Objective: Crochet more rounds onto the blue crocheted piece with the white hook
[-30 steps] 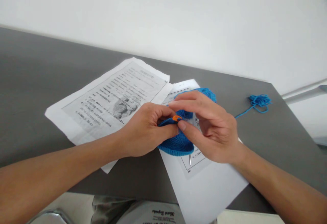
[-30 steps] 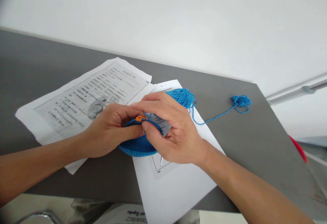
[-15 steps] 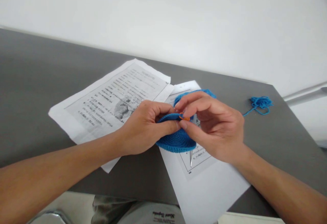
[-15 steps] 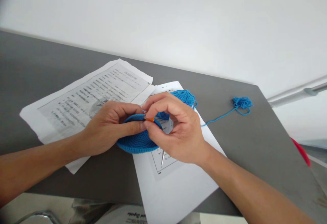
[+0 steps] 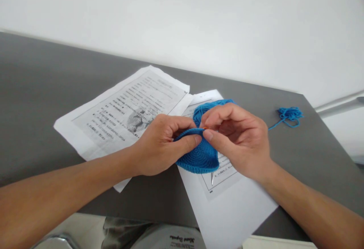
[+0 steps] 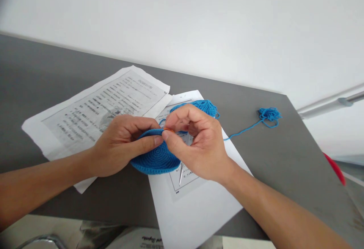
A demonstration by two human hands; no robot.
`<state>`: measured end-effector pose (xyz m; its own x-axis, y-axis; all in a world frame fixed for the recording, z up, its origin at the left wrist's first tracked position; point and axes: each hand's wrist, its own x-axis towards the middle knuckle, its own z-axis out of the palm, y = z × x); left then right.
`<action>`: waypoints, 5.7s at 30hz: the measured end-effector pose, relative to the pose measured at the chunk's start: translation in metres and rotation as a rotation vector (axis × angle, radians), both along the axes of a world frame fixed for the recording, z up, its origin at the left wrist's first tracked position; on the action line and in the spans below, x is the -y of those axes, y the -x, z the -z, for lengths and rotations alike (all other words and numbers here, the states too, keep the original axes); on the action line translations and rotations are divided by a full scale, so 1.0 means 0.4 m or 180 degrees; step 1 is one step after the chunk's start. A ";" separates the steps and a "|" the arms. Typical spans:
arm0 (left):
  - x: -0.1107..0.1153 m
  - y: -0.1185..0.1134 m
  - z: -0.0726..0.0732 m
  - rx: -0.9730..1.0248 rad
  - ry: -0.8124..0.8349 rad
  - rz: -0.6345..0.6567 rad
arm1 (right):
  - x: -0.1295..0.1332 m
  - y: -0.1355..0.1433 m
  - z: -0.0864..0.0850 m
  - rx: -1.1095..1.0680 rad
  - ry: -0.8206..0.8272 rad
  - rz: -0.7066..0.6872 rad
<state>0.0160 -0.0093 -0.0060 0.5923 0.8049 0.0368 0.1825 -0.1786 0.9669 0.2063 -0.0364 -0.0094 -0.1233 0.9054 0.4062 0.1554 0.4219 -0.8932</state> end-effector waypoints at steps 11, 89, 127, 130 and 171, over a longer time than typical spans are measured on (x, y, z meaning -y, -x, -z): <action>-0.001 0.003 0.006 0.0020 0.0063 0.0095 | 0.003 0.001 -0.008 0.0118 0.0268 0.0034; 0.009 0.005 -0.012 0.0041 0.0191 0.0426 | 0.003 0.006 -0.015 -0.0271 0.0826 -0.0153; -0.002 0.011 -0.011 0.0026 -0.0251 0.0394 | 0.005 0.006 -0.015 -0.0195 0.0785 -0.0136; -0.003 0.012 -0.009 0.0056 -0.0281 0.0415 | 0.006 0.004 -0.013 -0.0216 0.0769 -0.0157; 0.002 0.013 -0.005 0.0023 -0.0459 0.0074 | 0.013 0.018 0.005 -0.0302 0.0952 -0.0082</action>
<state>0.0106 -0.0102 -0.0041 0.6099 0.7771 0.1553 0.1699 -0.3197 0.9322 0.1990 -0.0414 -0.0112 -0.1220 0.9835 0.1333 0.0580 0.1411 -0.9883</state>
